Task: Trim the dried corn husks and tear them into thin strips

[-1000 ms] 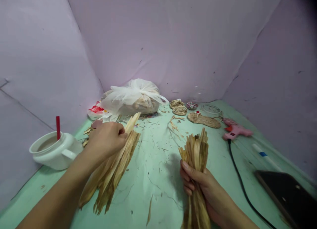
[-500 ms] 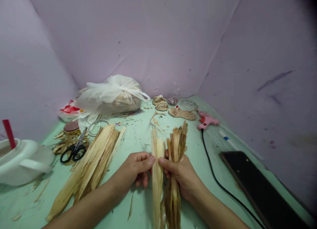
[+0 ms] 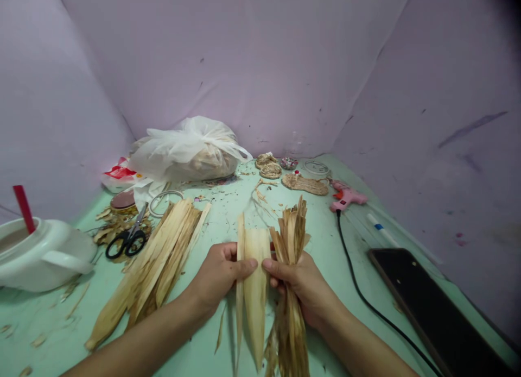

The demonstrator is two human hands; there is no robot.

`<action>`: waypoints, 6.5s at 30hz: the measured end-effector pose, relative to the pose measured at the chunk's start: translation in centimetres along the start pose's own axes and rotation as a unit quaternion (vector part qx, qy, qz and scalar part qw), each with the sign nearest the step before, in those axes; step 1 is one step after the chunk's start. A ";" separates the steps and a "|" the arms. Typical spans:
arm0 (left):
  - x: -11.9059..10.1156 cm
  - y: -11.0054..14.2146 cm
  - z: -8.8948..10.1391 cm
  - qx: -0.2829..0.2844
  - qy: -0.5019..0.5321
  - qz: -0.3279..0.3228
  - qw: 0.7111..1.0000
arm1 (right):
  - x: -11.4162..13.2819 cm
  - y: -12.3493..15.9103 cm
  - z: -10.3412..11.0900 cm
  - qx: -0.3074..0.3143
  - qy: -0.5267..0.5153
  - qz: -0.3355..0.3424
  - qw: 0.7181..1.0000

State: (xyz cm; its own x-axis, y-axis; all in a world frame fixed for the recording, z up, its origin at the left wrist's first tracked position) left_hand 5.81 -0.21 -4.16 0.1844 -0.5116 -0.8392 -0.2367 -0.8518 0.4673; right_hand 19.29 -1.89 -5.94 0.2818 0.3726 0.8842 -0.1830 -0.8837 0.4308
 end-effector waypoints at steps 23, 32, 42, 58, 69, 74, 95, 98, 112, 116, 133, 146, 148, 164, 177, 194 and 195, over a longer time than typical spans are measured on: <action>1.0 -0.3 0.1 -0.041 -0.114 -0.043 0.992 | 0.4 0.9 -0.9 -0.031 0.115 0.052 0.992; -0.9 0.5 0.5 -0.025 -0.137 -0.050 0.989 | 1.4 -0.8 0.5 -0.143 0.216 0.130 0.957; -7.7 1.8 4.1 0.082 0.005 -0.009 0.997 | 2.8 -2.3 3.8 -0.251 0.094 0.150 0.952; -2.5 0.3 0.8 0.142 -0.135 -0.019 0.980 | 0.2 1.1 -0.6 0.071 -0.055 -0.079 0.993; -1.7 -0.7 1.2 -0.023 -0.129 -0.013 0.991 | -0.5 0.7 -0.4 0.012 -0.074 -0.079 0.994; -0.7 -0.6 0.5 0.096 -0.063 0.017 0.993 | -0.7 0.6 -0.6 0.031 -0.060 -0.060 0.996; 1.2 -0.5 0.3 0.119 -0.040 0.031 0.992 | 0.2 1.0 -1.0 0.019 0.065 0.013 0.998; 1.1 -0.3 0.1 0.126 -0.009 0.064 0.990 | -0.1 0.7 -0.7 0.001 0.099 0.032 0.995; -7.7 2.0 4.3 0.129 0.074 -0.016 0.989 | 1.2 -1.2 1.6 -0.085 -0.057 -0.009 0.995; -7.6 2.0 4.3 0.153 0.059 0.000 0.986 | 1.0 -1.3 1.5 -0.075 0.016 0.015 0.997; 0.7 0.2 -0.7 0.035 -0.127 -0.018 0.991 | -0.7 0.5 -0.2 0.045 -0.082 -0.078 0.993; 1.5 0.2 -0.8 0.077 -0.256 -0.117 0.956 | -0.7 0.3 -0.2 0.039 0.014 0.025 0.999; 1.5 0.4 -0.8 0.073 -0.263 -0.105 0.956 | -0.8 0.2 -0.2 0.016 0.018 0.023 0.999; -0.7 0.2 -0.1 -0.027 -0.366 -0.076 0.927 | -0.7 0.1 0.0 0.027 -0.036 -0.029 0.999; -6.1 -1.7 5.9 -0.266 -0.775 -0.140 0.557 | -0.7 0.3 -0.3 0.021 -0.122 -0.096 0.988; -5.8 1.1 2.9 -0.222 -0.752 -0.162 0.599 | -0.5 0.2 -0.1 0.042 -0.139 -0.078 0.986; -6.8 0.8 4.0 -0.269 -0.772 -0.149 0.557 | -0.5 0.1 -0.1 0.045 -0.138 -0.074 0.987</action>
State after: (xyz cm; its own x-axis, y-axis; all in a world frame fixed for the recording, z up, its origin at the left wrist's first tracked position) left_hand 0.60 3.04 0.82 -0.9985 0.0129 0.0531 -0.0176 -0.9959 -0.0891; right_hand 18.99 -2.18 -6.33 0.5465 0.4187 0.7253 -0.0396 -0.8521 0.5218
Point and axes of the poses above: each hand's wrist, its own y-axis away from the middle knuckle, its own z-axis out of the back of the hand, x = y × z, the point moved 2 cm from there along -y, towards the middle knuckle, and after that the axes turned 12 degrees about -x, right-handed, at the moved point
